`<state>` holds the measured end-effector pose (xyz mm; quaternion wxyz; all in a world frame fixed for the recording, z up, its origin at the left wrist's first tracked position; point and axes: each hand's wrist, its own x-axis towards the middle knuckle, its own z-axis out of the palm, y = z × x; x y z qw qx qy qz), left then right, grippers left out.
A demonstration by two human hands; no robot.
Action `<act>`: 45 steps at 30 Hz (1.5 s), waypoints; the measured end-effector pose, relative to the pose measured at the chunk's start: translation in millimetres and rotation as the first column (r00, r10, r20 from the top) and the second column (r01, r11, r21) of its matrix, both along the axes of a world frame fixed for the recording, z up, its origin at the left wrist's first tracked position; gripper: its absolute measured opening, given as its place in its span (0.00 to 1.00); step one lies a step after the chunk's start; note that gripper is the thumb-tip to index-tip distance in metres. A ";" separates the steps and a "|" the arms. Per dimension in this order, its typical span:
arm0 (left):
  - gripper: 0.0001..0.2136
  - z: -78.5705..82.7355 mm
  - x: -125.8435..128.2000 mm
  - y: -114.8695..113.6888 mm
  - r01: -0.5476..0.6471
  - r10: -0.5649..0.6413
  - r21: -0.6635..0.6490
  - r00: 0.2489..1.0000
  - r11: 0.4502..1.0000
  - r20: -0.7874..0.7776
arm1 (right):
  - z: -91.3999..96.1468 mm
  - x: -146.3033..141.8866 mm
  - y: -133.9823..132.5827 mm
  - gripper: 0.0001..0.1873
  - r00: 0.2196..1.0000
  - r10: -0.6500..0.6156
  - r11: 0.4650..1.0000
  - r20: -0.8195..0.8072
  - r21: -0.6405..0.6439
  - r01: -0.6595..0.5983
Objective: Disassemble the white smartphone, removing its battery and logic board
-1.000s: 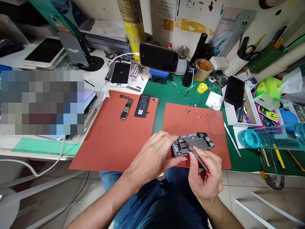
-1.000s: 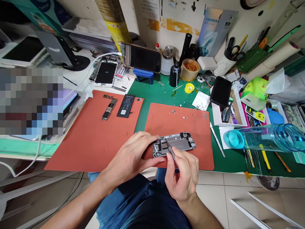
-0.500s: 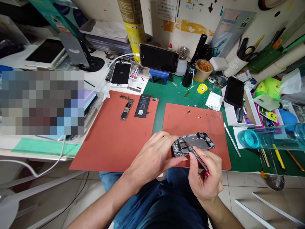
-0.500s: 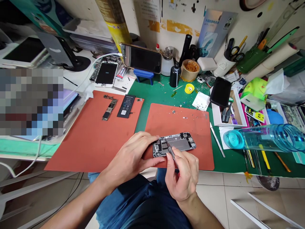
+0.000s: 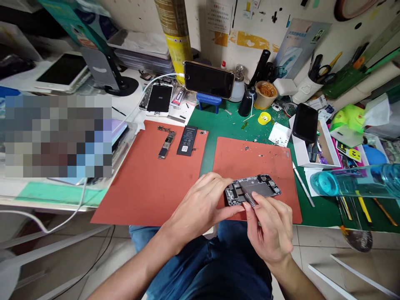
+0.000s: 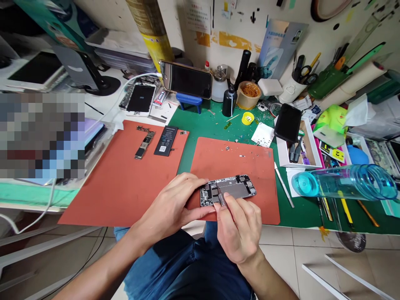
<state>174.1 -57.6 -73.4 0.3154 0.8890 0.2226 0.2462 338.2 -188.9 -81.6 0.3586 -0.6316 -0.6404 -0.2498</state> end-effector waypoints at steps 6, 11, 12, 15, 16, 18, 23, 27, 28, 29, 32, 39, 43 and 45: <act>0.21 -1.5 -0.7 -0.1 0.003 -0.003 -0.014 1.000 1.000 -0.010 | 1.8 8.1 0.1 0.13 0.997 0.064 0.998 0.048 -0.023 -0.063; 0.20 -1.5 0.6 1.7 0.012 -0.012 -0.006 1.000 1.000 0.005 | 0.1 13.2 0.4 0.14 0.987 0.159 0.986 0.023 -0.060 -0.157; 0.20 -1.2 0.9 2.1 0.012 -0.012 -0.009 1.000 1.000 0.002 | -0.2 13.6 -0.1 0.14 0.985 0.171 0.983 0.020 -0.065 -0.170; 0.19 0.6 1.4 2.9 0.005 -0.005 -0.033 1.000 0.999 -0.018 | 0.0 14.0 -1.3 0.13 0.981 0.195 0.978 0.017 -0.084 -0.193; 0.20 1.4 1.4 3.0 0.001 -0.002 -0.043 1.000 0.999 -0.027 | 0.3 14.1 -1.5 0.13 0.980 0.200 0.976 0.015 -0.092 -0.198; 0.20 2.8 1.2 2.9 0.001 -0.003 -0.052 0.999 0.999 -0.040 | 1.2 14.5 -1.6 0.13 0.979 0.201 0.975 0.010 -0.102 -0.199; 0.20 3.1 0.1 1.8 -0.020 0.018 -0.045 0.999 0.999 -0.049 | 1.9 16.6 0.0 0.12 0.978 0.209 0.974 0.013 -0.092 -0.207; 0.21 -1.0 -0.5 2.1 -0.057 0.057 -0.008 0.997 0.998 -0.043 | 0.8 16.4 3.4 0.11 0.975 0.224 0.971 0.004 -0.089 -0.223; 0.21 -2.2 -0.7 2.3 -0.061 0.061 -0.002 0.997 0.998 -0.042 | 0.4 16.2 4.3 0.11 0.977 0.212 0.974 0.010 -0.081 -0.210; 0.21 -3.2 -0.9 2.3 -0.063 0.063 0.004 0.997 0.998 -0.043 | -0.1 15.9 5.0 0.11 0.980 0.199 0.978 0.022 -0.071 -0.197; 0.21 -4.8 -1.7 2.2 -0.067 0.067 0.015 0.996 0.998 -0.055 | -1.2 15.2 5.9 0.11 0.982 0.180 0.983 0.058 -0.050 -0.177; 0.22 -5.1 -2.7 1.9 -0.069 0.070 0.017 0.995 0.997 -0.065 | -2.5 15.1 5.4 0.11 0.984 0.176 0.983 0.027 -0.052 -0.175; 0.22 -4.7 -2.3 1.8 -0.068 0.069 0.017 0.996 0.998 -0.059 | -2.4 15.3 6.7 0.13 0.985 0.174 0.984 0.009 -0.041 -0.174; 0.21 -3.8 -1.7 1.6 -0.068 0.069 0.013 0.996 0.998 -0.056 | -2.2 14.9 6.9 0.14 0.987 0.162 0.986 0.001 -0.030 -0.162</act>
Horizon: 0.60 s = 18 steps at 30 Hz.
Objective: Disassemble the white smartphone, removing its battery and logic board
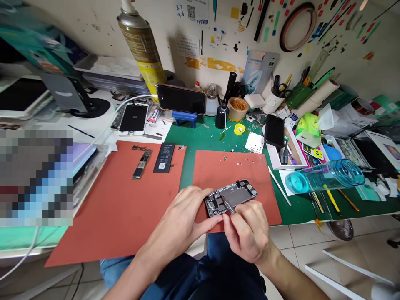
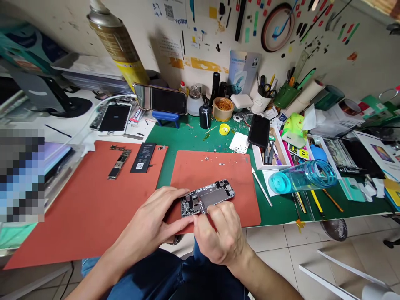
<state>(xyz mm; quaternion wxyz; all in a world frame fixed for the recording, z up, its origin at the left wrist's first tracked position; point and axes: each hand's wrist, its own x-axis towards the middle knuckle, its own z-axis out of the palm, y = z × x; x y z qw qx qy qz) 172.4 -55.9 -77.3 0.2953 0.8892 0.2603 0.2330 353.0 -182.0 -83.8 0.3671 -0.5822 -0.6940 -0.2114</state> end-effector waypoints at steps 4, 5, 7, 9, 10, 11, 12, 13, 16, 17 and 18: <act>0.22 2.2 0.9 -0.4 0.006 -0.006 -0.017 1.000 1.000 0.013 | 0.0 -1.9 -0.3 0.15 1.000 0.007 1.000 -0.010 0.006 -0.007; 0.22 2.7 1.1 -0.5 0.009 -0.009 -0.023 1.000 1.000 0.018 | 0.0 -2.4 -0.3 0.15 1.000 0.004 1.000 -0.012 0.006 -0.004; 0.21 3.3 1.5 -0.9 0.012 -0.011 -0.037 1.000 0.999 0.024 | 0.3 -3.2 -0.1 0.15 1.000 -0.009 1.000 -0.014 0.010 0.009; 0.21 3.8 1.7 -1.5 0.008 -0.006 -0.051 1.000 0.999 0.025 | 0.8 -3.6 -0.4 0.14 1.000 -0.014 1.000 -0.008 0.012 0.014; 0.21 4.1 1.9 -2.0 0.006 -0.005 -0.057 1.000 0.998 0.021 | 1.1 -3.5 -0.8 0.14 1.000 -0.011 1.000 -0.005 0.009 0.011; 0.21 4.5 1.9 -2.5 0.006 -0.005 -0.063 1.000 0.998 0.016 | 1.5 -3.3 -1.4 0.14 1.000 -0.007 1.000 -0.004 0.002 0.007; 0.21 4.9 2.0 -2.9 0.008 -0.007 -0.070 1.000 0.998 0.010 | 1.8 -2.9 -2.0 0.14 1.000 -0.005 1.000 -0.003 -0.007 0.005; 0.21 5.3 2.0 -3.4 0.011 -0.011 -0.075 1.000 0.997 0.004 | 2.1 -2.4 -2.6 0.14 1.000 -0.002 1.000 -0.002 -0.016 0.002; 0.23 5.9 1.8 -4.1 0.022 -0.022 -0.082 1.000 0.996 -0.001 | 2.1 -1.1 -3.2 0.16 1.000 0.021 1.000 -0.001 -0.013 -0.021; 0.23 5.7 1.7 -4.1 0.022 -0.022 -0.081 1.000 0.997 -0.003 | 1.8 -1.0 -2.9 0.17 1.000 0.030 1.000 -0.003 -0.007 -0.030; 0.24 5.5 1.5 -4.1 0.021 -0.021 -0.077 1.000 0.997 -0.004 | 1.3 -1.0 -2.6 0.16 0.999 0.036 0.999 -0.005 -0.003 -0.036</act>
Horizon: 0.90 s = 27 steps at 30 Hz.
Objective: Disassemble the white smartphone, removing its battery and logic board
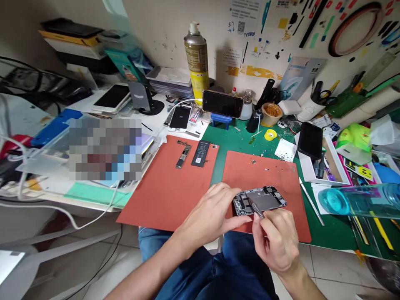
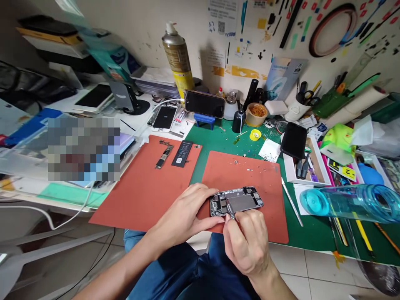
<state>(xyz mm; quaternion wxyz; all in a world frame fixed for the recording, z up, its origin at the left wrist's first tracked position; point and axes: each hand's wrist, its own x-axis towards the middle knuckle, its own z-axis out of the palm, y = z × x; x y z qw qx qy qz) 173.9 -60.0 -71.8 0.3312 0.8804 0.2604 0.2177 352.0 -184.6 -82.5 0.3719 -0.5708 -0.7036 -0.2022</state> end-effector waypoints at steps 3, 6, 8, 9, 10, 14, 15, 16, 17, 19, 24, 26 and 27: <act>0.24 -1.1 -0.5 0.4 -0.003 0.003 0.007 1.000 1.000 -0.002 | -1.3 -0.8 0.9 0.15 1.000 -0.016 1.000 -0.002 0.010 0.016; 0.24 -1.5 -0.7 0.8 0.002 -0.002 0.008 1.000 1.000 -0.006 | -1.5 -1.5 1.1 0.17 1.000 -0.025 1.000 -0.008 0.011 0.025; 0.25 -1.1 -0.6 0.9 0.005 -0.005 0.013 1.000 1.000 -0.009 | -1.0 -1.6 1.0 0.16 1.000 -0.020 1.000 -0.022 -0.002 0.020; 0.25 -0.9 -0.5 0.9 0.007 -0.007 0.017 1.000 1.000 -0.008 | -0.6 -1.6 0.9 0.16 0.999 -0.022 1.000 -0.027 -0.002 0.022; 0.24 -0.6 -0.4 0.8 0.007 -0.007 0.020 1.000 1.000 -0.008 | -0.3 -1.6 0.9 0.16 0.999 -0.025 1.000 -0.029 0.002 0.025; 0.24 -0.1 -0.3 0.6 0.000 0.000 0.023 1.000 1.000 -0.004 | 0.0 -1.7 0.7 0.16 0.999 -0.030 0.999 -0.046 0.014 0.031; 0.23 -0.1 -0.4 0.5 -0.002 0.002 0.024 1.000 1.000 -0.004 | -0.2 -1.8 0.7 0.16 0.998 -0.031 0.999 -0.052 0.013 0.032; 0.23 -0.1 -0.5 0.5 -0.004 0.004 0.025 1.000 1.000 -0.003 | -0.4 -2.0 0.6 0.16 0.998 -0.033 0.999 -0.056 0.014 0.034; 0.23 -0.1 -0.6 0.6 -0.004 0.004 0.027 1.000 1.000 -0.002 | -0.6 -2.2 0.5 0.16 0.998 -0.035 0.999 -0.057 0.018 0.036; 0.23 0.0 -0.6 0.6 -0.001 0.001 0.029 1.000 1.000 -0.003 | -1.2 -2.6 0.2 0.17 0.997 -0.041 0.999 -0.065 0.023 0.043; 0.24 0.3 -0.1 0.7 0.008 -0.008 0.031 1.000 0.999 -0.020 | -3.5 -4.4 -1.1 0.19 0.993 -0.070 0.997 -0.099 0.028 0.073; 0.24 0.2 0.2 0.5 0.006 -0.005 0.030 1.000 1.000 -0.022 | -4.5 -5.2 -1.3 0.21 0.990 -0.078 0.996 -0.114 0.022 0.081; 0.24 0.1 0.2 0.4 0.006 -0.005 0.030 1.000 1.000 -0.020 | -4.8 -5.6 -1.3 0.22 0.989 -0.081 0.996 -0.125 0.017 0.084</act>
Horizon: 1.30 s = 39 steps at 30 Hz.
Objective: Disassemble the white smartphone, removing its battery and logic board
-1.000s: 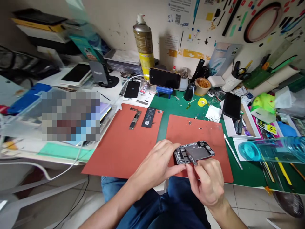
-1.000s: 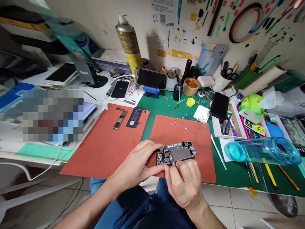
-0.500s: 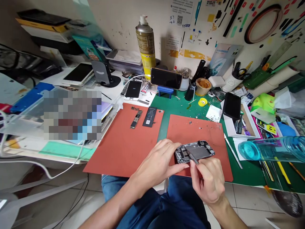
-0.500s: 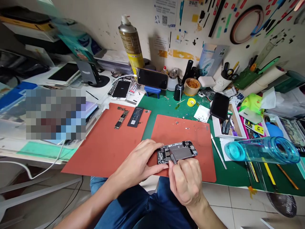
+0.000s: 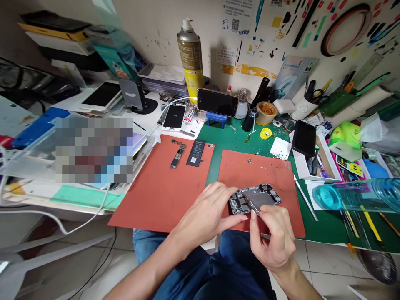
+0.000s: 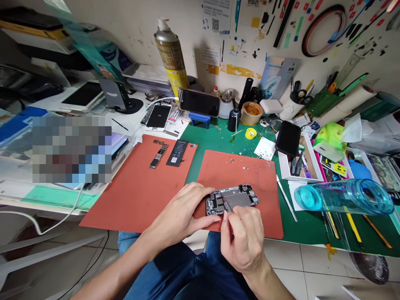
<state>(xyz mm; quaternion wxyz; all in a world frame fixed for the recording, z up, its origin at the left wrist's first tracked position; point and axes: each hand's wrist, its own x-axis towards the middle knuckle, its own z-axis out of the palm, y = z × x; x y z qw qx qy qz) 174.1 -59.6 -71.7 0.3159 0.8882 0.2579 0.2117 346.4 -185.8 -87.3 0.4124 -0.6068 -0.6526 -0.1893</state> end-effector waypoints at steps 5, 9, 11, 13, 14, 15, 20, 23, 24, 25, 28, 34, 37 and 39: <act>0.24 -1.0 -0.3 0.3 0.015 -0.015 -0.002 1.000 1.000 -0.001 | 0.6 -1.0 0.4 0.24 0.999 0.004 1.000 -0.033 0.018 -0.004; 0.25 -0.3 -0.4 -0.2 0.021 -0.021 0.022 1.000 1.000 -0.022 | 2.8 1.6 -4.6 0.27 0.995 0.002 0.999 -0.104 0.046 0.003; 0.25 0.5 -0.3 -1.6 0.037 -0.036 0.043 0.999 0.998 -0.037 | 2.4 3.9 -8.3 0.28 0.984 -0.009 0.999 -0.179 0.047 0.017; 0.26 1.0 -0.1 -3.6 0.057 -0.053 0.081 0.998 0.995 -0.042 | 0.3 5.9 -10.9 0.28 0.964 -0.033 0.999 -0.262 0.033 0.043; 0.26 0.9 0.0 -4.6 0.063 -0.059 0.103 0.997 0.993 -0.043 | -1.3 6.4 -11.3 0.27 0.956 -0.044 0.998 -0.290 0.024 0.054; 0.26 0.8 0.0 -5.3 0.064 -0.059 0.125 0.997 0.990 -0.042 | -2.9 6.5 -11.1 0.26 0.952 -0.049 0.998 -0.303 0.019 0.058; 0.26 -0.2 0.6 -5.1 0.042 -0.036 0.131 0.998 0.991 -0.046 | -9.5 2.7 -5.4 0.23 0.963 -0.025 0.998 -0.270 0.049 0.040; 0.26 0.5 1.1 -4.2 0.037 -0.033 0.122 0.999 0.992 -0.039 | -10.9 0.6 -2.8 0.23 0.965 -0.031 0.998 -0.261 0.052 0.046; 0.26 0.8 1.1 -4.1 0.036 -0.032 0.120 0.999 0.992 -0.038 | -11.0 0.3 -2.3 0.23 0.965 -0.035 0.998 -0.258 0.050 0.049; 0.26 1.0 1.1 -4.1 0.034 -0.030 0.116 0.999 0.993 -0.037 | -11.1 0.2 -2.0 0.23 0.966 -0.038 0.997 -0.255 0.049 0.052; 0.26 1.0 0.6 -4.3 0.030 -0.027 0.104 0.999 0.994 -0.036 | -11.7 0.5 -2.2 0.23 0.971 -0.036 0.998 -0.236 0.046 0.048; 0.27 -1.2 -0.2 -3.1 0.033 -0.029 0.096 0.999 0.995 -0.037 | -13.6 2.2 -8.0 0.27 0.972 -0.026 0.998 -0.235 0.049 0.038; 0.27 -2.1 -0.1 -3.2 0.040 -0.036 0.095 0.998 0.995 -0.043 | -12.5 2.3 -9.7 0.26 0.969 -0.013 0.998 -0.248 0.055 0.028; 0.27 -2.4 -0.5 -3.8 0.053 -0.049 0.106 0.998 0.993 -0.044 | -10.9 2.0 -10.7 0.26 0.962 -0.006 0.998 -0.274 0.054 0.022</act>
